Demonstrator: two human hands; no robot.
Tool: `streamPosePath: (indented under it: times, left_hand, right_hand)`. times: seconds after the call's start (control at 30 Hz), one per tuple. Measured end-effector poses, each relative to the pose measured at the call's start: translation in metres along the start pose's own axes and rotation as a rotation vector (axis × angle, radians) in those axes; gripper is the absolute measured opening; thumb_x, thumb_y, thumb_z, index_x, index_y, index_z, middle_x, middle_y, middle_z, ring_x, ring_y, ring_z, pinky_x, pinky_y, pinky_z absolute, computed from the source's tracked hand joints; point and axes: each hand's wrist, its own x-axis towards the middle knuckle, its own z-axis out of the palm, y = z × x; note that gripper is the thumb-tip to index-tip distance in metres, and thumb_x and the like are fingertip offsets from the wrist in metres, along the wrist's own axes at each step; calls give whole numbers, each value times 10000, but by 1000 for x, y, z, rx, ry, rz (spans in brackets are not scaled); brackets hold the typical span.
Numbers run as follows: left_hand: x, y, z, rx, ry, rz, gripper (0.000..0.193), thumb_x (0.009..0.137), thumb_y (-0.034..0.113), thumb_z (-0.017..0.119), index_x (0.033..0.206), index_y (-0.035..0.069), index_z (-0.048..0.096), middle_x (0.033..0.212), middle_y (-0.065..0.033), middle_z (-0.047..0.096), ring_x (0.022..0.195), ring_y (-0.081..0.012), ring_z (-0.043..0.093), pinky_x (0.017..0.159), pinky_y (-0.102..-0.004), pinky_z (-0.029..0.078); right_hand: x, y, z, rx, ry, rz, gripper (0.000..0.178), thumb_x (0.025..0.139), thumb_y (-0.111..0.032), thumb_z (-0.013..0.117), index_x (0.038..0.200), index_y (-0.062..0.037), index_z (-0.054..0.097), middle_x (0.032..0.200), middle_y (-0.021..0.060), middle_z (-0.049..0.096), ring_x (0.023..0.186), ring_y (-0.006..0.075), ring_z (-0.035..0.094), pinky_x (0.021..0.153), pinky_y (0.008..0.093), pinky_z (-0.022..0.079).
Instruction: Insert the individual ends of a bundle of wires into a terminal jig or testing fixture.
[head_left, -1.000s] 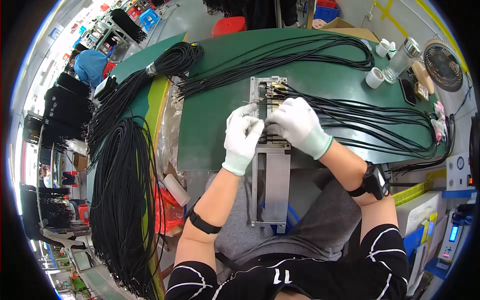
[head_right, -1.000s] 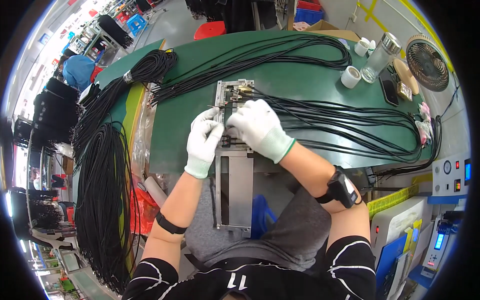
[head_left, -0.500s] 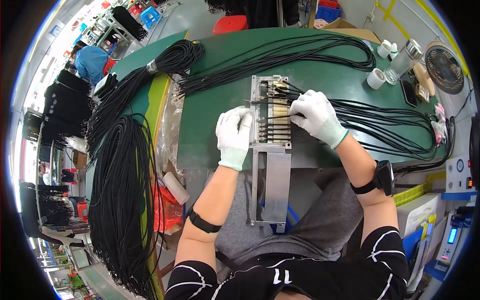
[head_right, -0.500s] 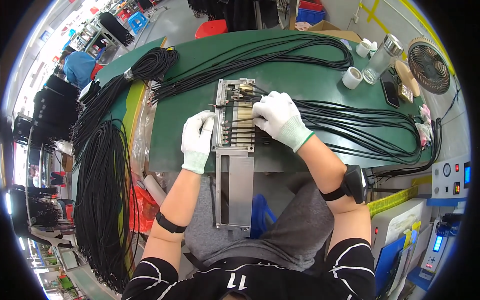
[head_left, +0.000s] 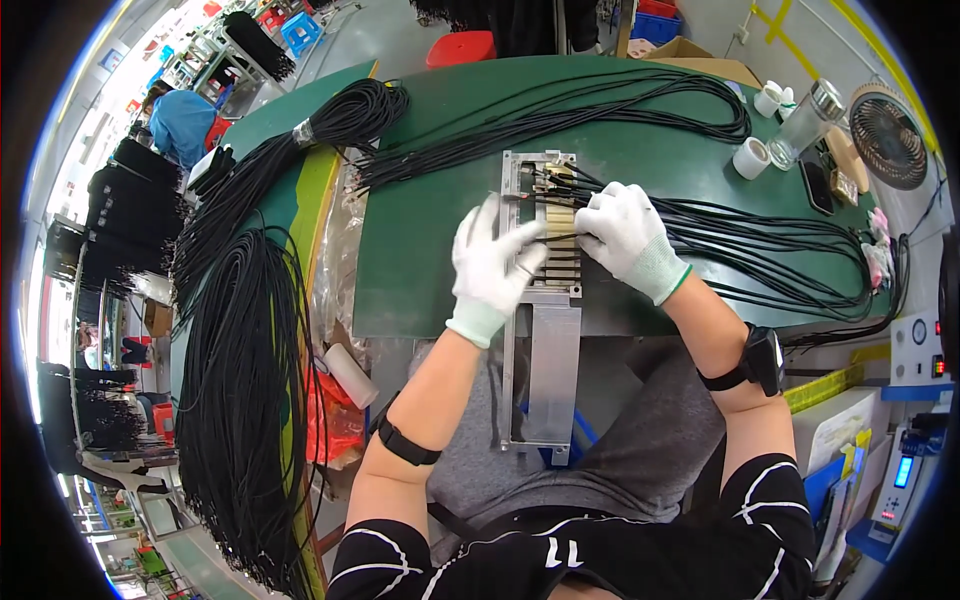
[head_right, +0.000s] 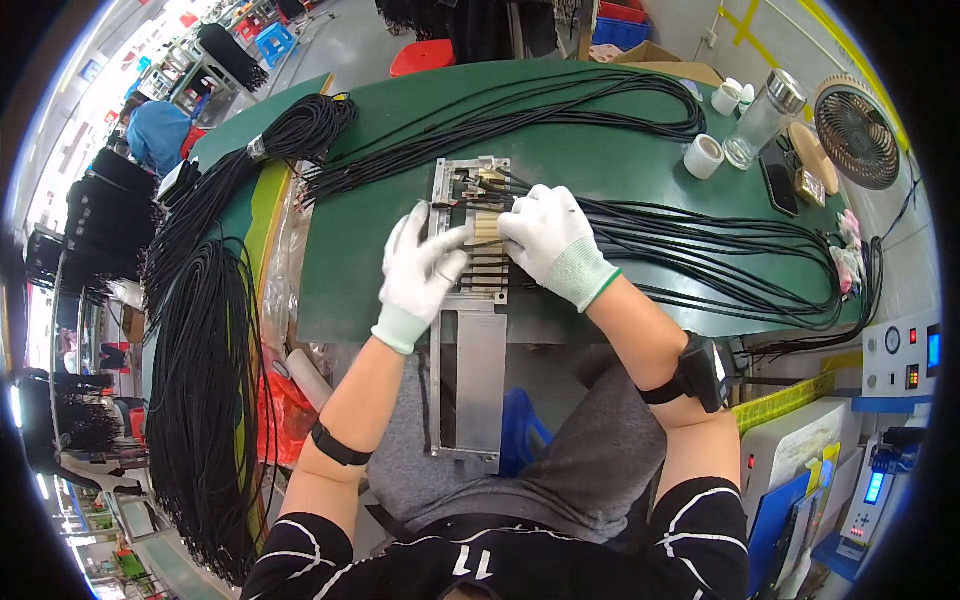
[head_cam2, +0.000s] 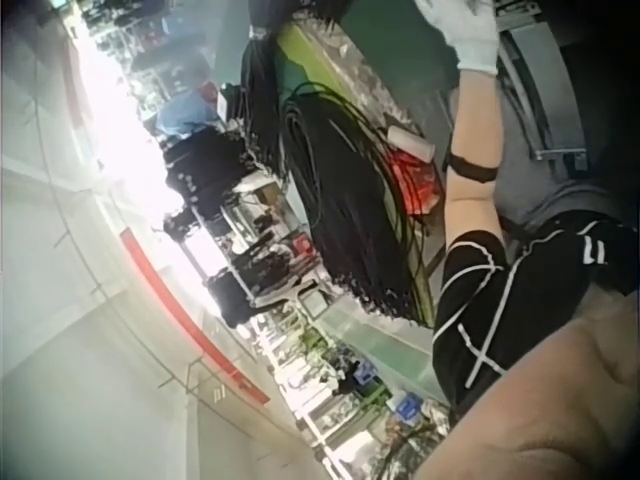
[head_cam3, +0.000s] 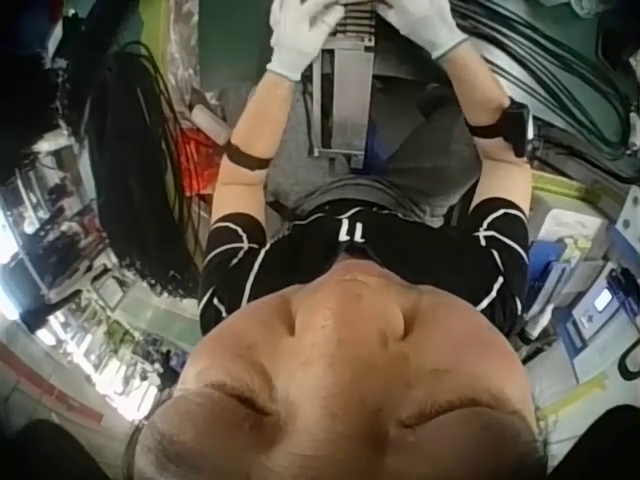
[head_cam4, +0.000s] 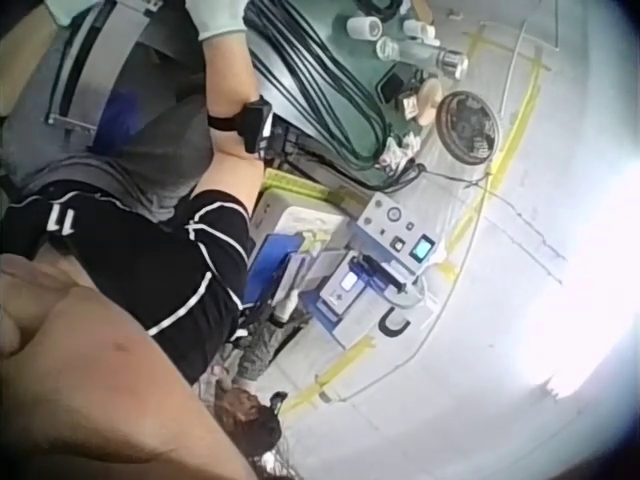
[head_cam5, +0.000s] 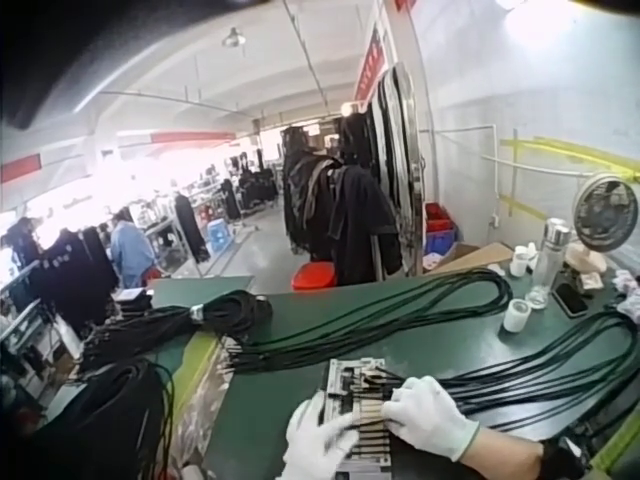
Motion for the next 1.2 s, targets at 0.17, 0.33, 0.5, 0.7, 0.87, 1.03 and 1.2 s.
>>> streamPosePath:
  times: [0.17,0.33,0.5,0.7,0.87,1.03,1.2]
  left_hand:
    - [5,19,1,294,-96,235,263,853,440,711,1044,281,797,1358,-206,590,1301,-413,473,1151,-543,279]
    - [5,7,5,241,-75,277,276,839,435,726,1011,230,794,1305,-184,625,1252,-394,512,1125,-537,312]
    - [13,-11,-1,-106,191,-253,217,907,291,723,965,84,748,1224,-150,667,1168,-313,578,1055,-426,417]
    - [11,-24,0,-90,93,-96,169,915,195,725,895,29,703,1111,-116,693,1075,-260,612,952,-368,481]
    - [13,1,-1,-209,45,136,142,871,156,745,846,28,690,1051,-117,701,1044,-277,616,917,-382,492]
    - [6,-18,3,-415,189,-186,135,849,134,754,809,24,686,1024,-104,711,1059,-284,613,921,-381,487]
    - [9,-12,-4,-179,131,-239,147,863,160,743,821,25,704,1012,-91,723,1074,-281,614,931,-380,484]
  right_hand:
    - [4,11,4,33,14,46,145,756,-230,766,832,-144,678,841,23,629,879,243,588,785,382,450]
    - [10,20,14,-114,48,157,150,758,-228,772,832,-134,681,847,27,645,893,248,596,789,381,463]
    - [4,35,6,93,43,150,158,754,-209,776,866,-130,696,848,39,657,918,269,600,825,383,472]
    - [2,34,-5,209,-2,79,160,765,-218,775,883,-136,705,872,55,670,916,288,604,829,391,473]
    - [15,-16,-9,387,112,-42,182,784,-236,771,912,-124,707,900,57,684,902,295,610,822,393,470]
    - [13,-6,-5,459,-19,5,171,789,-234,763,908,-125,709,872,52,685,887,283,614,827,387,468]
    - [2,9,0,373,53,122,112,797,-217,747,863,-132,714,807,38,679,846,265,616,787,387,471]
